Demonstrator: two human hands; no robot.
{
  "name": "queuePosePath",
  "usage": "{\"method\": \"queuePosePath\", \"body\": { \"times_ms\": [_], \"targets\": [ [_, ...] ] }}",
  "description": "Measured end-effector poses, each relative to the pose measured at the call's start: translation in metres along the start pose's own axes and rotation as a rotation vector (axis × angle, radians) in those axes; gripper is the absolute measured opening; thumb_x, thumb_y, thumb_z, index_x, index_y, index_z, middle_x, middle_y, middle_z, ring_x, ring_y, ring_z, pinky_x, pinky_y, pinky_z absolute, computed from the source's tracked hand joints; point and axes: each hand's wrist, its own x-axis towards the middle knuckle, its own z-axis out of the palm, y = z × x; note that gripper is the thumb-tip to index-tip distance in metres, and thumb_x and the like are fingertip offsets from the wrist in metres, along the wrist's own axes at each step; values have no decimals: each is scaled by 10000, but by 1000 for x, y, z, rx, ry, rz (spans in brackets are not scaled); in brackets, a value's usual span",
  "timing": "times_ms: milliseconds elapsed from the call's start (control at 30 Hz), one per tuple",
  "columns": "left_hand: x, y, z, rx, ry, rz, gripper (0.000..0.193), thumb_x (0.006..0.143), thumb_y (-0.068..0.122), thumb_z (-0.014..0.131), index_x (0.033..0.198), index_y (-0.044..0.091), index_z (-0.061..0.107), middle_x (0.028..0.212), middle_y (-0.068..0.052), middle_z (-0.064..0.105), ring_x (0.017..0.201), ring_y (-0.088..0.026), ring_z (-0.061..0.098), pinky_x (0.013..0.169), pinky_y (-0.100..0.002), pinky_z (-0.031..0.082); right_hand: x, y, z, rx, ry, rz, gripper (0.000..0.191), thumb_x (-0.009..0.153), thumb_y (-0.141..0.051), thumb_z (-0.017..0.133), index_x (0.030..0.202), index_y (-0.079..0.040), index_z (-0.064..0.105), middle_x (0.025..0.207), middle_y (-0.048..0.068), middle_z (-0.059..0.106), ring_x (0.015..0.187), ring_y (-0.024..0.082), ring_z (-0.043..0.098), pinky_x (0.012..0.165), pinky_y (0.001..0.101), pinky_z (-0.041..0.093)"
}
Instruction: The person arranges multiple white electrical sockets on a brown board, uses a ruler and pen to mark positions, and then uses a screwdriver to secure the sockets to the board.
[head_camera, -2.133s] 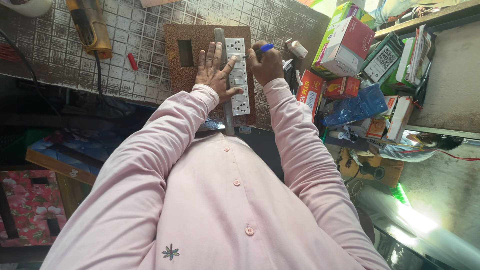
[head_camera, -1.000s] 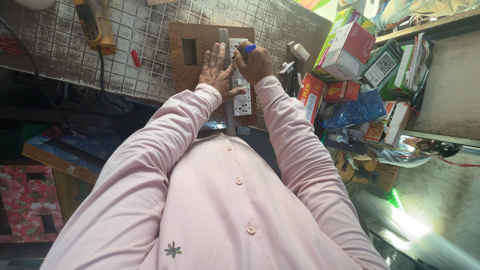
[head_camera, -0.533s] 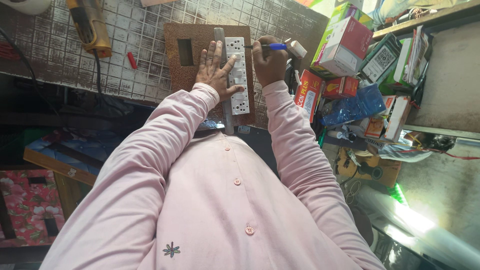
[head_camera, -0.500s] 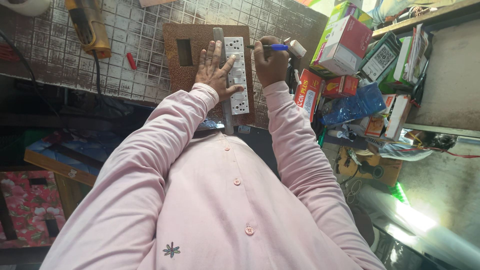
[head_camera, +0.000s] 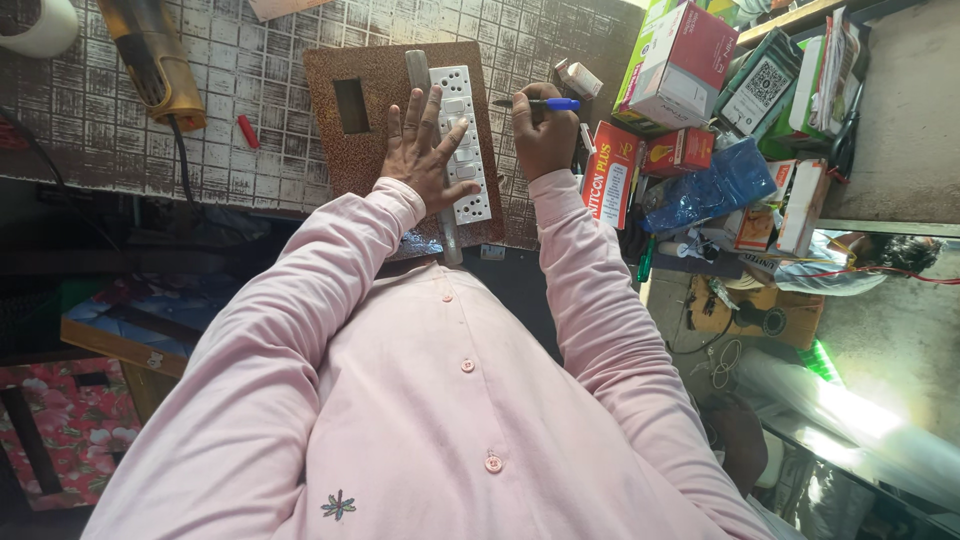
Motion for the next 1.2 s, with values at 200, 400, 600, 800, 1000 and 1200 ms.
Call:
{"method": "queuePosePath", "body": {
  "times_ms": [200, 400, 600, 800, 1000, 1200],
  "targets": [
    [4, 3, 5, 2, -33, -46, 1079, 777, 931, 481, 1615, 265, 342, 1702, -179, -86, 1540, -386, -189, 1203, -619, -146, -4, 3, 1, -12, -34, -4, 93, 967, -137, 724, 961, -48, 698, 766, 59, 730, 669, 128, 717, 603, 292, 544],
    [8, 4, 10, 17, -26, -49, 1069, 807, 935, 455, 1610, 235, 369, 1709, -192, -53, 1549, -382, -181, 1207, -610, -152, -6, 1, 8, 39, -137, 47, 96, 966, -144, 720, 952, -52, 700, 742, 45, 735, 655, 121, 723, 577, 285, 546],
    [9, 4, 11, -7, -30, -59, 1085, 788, 946, 449, 1606, 240, 365, 1706, -189, -39, 1550, -369, -177, 1212, -602, -151, -3, -1, 12, -66, -219, 8, 100, 953, -154, 736, 942, -57, 717, 721, 55, 729, 622, 112, 708, 566, 275, 532],
    [8, 5, 11, -36, -43, -71, 1081, 773, 929, 476, 1607, 254, 350, 1704, -193, -27, 1551, -371, -161, 1214, -594, -148, -3, -2, 19, -97, -230, -77, 116, 943, -158, 748, 961, -49, 711, 770, 106, 749, 686, 207, 758, 628, 341, 587],
    [6, 4, 9, -51, -26, -66, 1070, 782, 913, 495, 1611, 254, 346, 1703, -200, -21, 1556, -366, -148, 1216, -585, -149, -2, -7, 20, -126, -257, -73, 127, 935, -164, 750, 971, -47, 716, 780, 130, 749, 703, 252, 762, 646, 370, 584],
    [6, 5, 7, -53, -44, -74, 1060, 787, 908, 496, 1611, 260, 336, 1704, -199, -19, 1559, -361, -147, 1217, -581, -152, 2, -10, 18, -147, -289, -96, 129, 940, -172, 750, 964, -50, 713, 796, 142, 749, 722, 273, 761, 660, 379, 588]
  ]
}}
